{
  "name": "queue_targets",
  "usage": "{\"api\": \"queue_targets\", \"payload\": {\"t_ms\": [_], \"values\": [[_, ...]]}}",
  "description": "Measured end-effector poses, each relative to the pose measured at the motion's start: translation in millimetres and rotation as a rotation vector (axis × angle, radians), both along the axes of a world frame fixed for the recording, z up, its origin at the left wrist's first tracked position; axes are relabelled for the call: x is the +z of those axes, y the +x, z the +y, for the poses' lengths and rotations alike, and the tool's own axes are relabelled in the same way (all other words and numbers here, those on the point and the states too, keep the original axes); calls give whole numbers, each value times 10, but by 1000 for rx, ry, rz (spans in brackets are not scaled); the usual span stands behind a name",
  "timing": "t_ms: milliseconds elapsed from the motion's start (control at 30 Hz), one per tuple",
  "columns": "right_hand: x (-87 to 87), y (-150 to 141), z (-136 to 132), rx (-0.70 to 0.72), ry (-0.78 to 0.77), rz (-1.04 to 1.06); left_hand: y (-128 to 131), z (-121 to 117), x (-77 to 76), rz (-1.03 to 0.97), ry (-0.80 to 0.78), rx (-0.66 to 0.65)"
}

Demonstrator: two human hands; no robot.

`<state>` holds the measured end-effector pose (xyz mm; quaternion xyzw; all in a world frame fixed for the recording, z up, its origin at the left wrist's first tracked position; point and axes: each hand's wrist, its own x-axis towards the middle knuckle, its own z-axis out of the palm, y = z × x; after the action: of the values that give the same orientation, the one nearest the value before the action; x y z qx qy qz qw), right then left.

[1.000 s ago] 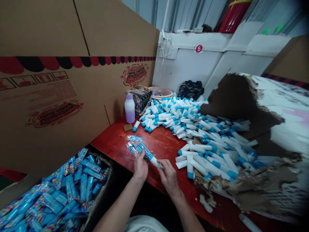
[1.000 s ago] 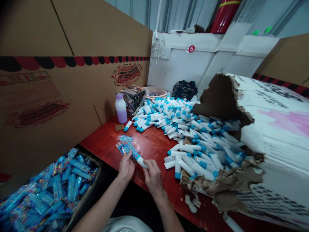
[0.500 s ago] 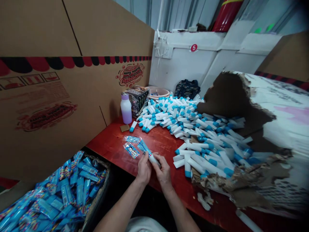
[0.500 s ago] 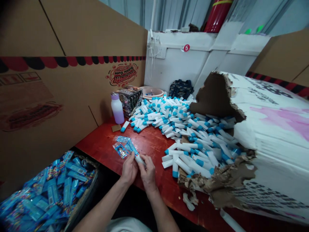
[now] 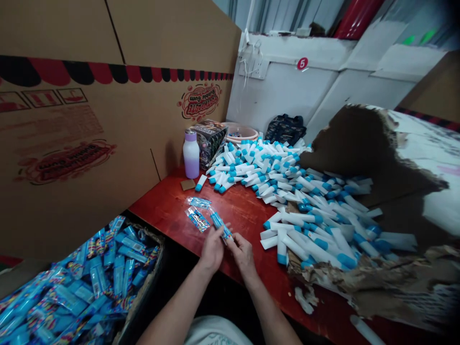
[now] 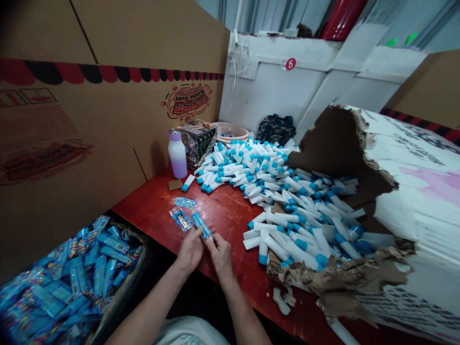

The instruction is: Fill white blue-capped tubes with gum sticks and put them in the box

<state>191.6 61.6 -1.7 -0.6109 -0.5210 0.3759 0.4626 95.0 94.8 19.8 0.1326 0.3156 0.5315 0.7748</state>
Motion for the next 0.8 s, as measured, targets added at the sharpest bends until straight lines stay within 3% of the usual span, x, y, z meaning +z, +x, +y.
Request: {"api": "queue_targets", "payload": {"t_ms": [133,267,467,567,700,800], "values": [[-18,33,22,206,-87,191,-218,199,67,-152,-98,25],[-83,-17,87,191,-112,215,-286,195,49,-194,-172,54],[-78,-149,206,206,-77,6,-352,149,58,-215,-160,63],[-16,-234,236,290,-55,-98,-471,148,44,-187,-123,96],[35,-367,306,436,-43,-175,-795,92,-19,-46,-81,172],[40,-475,427,355,48,-421,-1188,27,-73,89,-60,300]]}}
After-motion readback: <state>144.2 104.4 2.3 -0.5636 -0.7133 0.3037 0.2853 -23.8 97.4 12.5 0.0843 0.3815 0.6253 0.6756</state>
